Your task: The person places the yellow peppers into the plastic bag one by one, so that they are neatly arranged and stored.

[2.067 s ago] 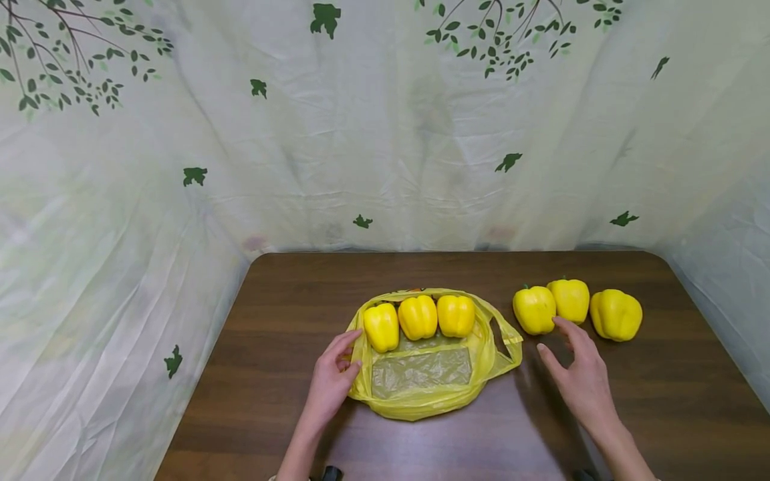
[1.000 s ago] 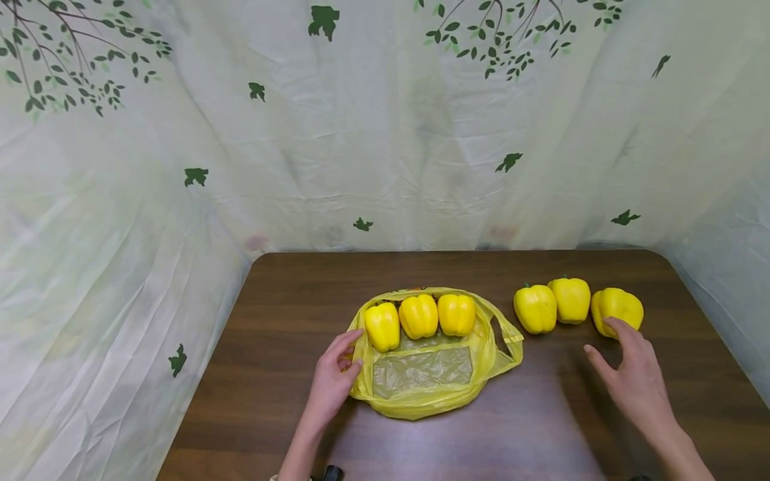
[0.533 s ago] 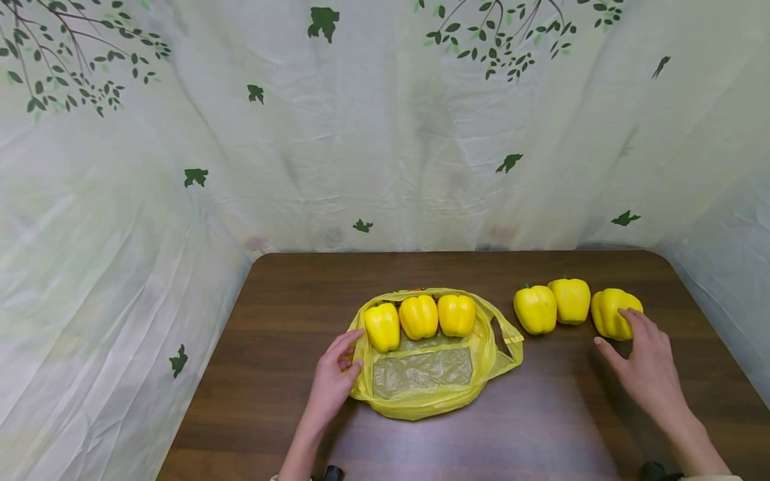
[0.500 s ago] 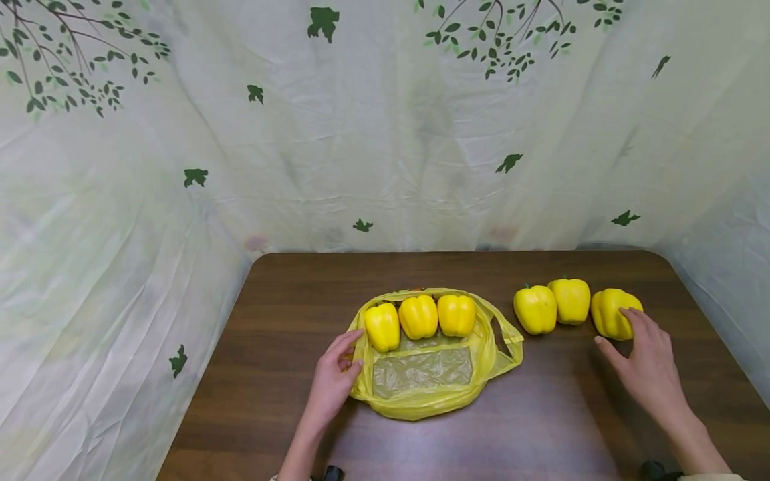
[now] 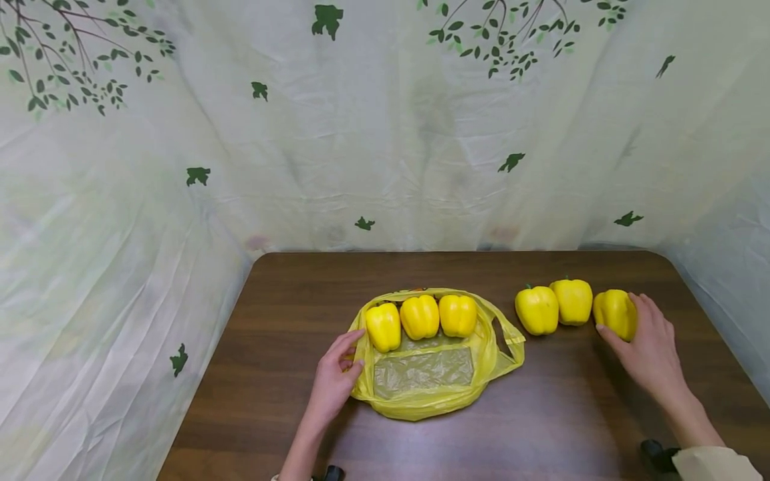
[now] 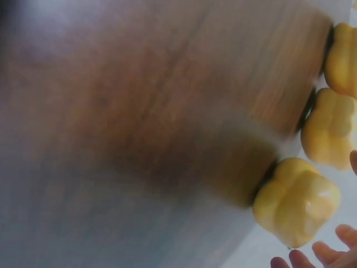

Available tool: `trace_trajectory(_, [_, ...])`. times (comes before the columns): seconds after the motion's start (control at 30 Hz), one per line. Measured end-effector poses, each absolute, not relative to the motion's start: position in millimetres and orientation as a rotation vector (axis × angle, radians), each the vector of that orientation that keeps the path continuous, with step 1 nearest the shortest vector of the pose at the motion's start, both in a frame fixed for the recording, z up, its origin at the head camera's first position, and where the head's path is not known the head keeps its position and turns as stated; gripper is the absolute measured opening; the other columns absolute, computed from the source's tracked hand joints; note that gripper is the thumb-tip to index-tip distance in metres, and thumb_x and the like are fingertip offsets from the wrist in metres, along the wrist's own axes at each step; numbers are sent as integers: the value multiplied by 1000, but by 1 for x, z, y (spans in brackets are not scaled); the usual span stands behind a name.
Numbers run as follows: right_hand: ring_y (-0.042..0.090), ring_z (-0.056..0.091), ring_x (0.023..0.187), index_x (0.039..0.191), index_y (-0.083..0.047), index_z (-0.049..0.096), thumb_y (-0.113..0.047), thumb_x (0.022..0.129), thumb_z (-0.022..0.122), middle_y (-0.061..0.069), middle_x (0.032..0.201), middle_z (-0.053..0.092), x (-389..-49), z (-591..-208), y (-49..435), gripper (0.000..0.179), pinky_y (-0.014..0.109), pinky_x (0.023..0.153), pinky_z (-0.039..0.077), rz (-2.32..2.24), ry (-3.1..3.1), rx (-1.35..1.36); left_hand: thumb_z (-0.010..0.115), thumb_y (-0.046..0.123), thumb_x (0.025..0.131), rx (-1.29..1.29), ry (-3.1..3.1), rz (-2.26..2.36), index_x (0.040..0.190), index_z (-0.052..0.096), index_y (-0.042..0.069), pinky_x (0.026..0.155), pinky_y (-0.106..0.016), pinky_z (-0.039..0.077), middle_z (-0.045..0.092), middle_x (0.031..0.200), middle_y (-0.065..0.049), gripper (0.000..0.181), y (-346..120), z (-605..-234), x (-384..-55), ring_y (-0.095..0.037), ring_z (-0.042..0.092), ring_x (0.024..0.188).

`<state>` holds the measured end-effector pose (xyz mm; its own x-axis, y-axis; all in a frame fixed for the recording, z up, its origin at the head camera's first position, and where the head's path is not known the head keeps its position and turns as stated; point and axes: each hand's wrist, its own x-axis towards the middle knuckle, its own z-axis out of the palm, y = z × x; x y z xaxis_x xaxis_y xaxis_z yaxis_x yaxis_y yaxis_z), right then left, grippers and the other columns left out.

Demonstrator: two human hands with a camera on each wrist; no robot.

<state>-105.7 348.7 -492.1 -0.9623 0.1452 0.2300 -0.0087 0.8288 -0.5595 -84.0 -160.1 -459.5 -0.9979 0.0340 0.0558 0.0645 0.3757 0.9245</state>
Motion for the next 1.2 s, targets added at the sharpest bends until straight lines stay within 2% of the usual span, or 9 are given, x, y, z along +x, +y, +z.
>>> trace_trajectory(0.33, [64,19,125,149,11,16,-30,95,63,40,150,10,-119,-497,353,82,75,99,18,896,-2794,-201,61,-16,84,-85,-2583,-1744,130,60,-4,83,-37,50,57,130,-17,48,-160,-460,-84,-34,54,99])
trace_trajectory(0.57, [56,30,114,149,14,10,-30,96,61,43,145,17,-124,-500,357,86,69,87,32,1042,-2787,-301,61,-16,83,-81,-2586,-1740,130,60,-4,83,-37,50,57,131,-17,49,-160,-460,-84,-33,54,99])
trace_trajectory(0.77, [54,32,110,150,12,6,-35,96,60,43,141,21,-126,-502,359,90,66,83,34,1087,-2813,-382,61,-16,84,-82,-2587,-1744,131,59,-4,82,-36,51,56,131,-17,49,-162,-468,-87,-34,55,99])
trace_trajectory(0.97, [53,34,107,149,13,11,-37,95,61,42,137,26,-126,-501,359,89,65,82,35,1086,-2818,-405,64,-14,84,-85,-2560,-1751,132,62,7,81,-31,50,57,132,-7,52,-171,-502,-96,-25,54,99])
trace_trajectory(1.2, [54,36,108,148,14,13,-37,95,61,43,136,28,-122,-498,357,88,65,83,34,1077,-2809,-419,65,-11,84,-88,-2562,-1717,130,64,11,80,-29,51,59,128,0,51,-171,-502,-96,-22,55,97])
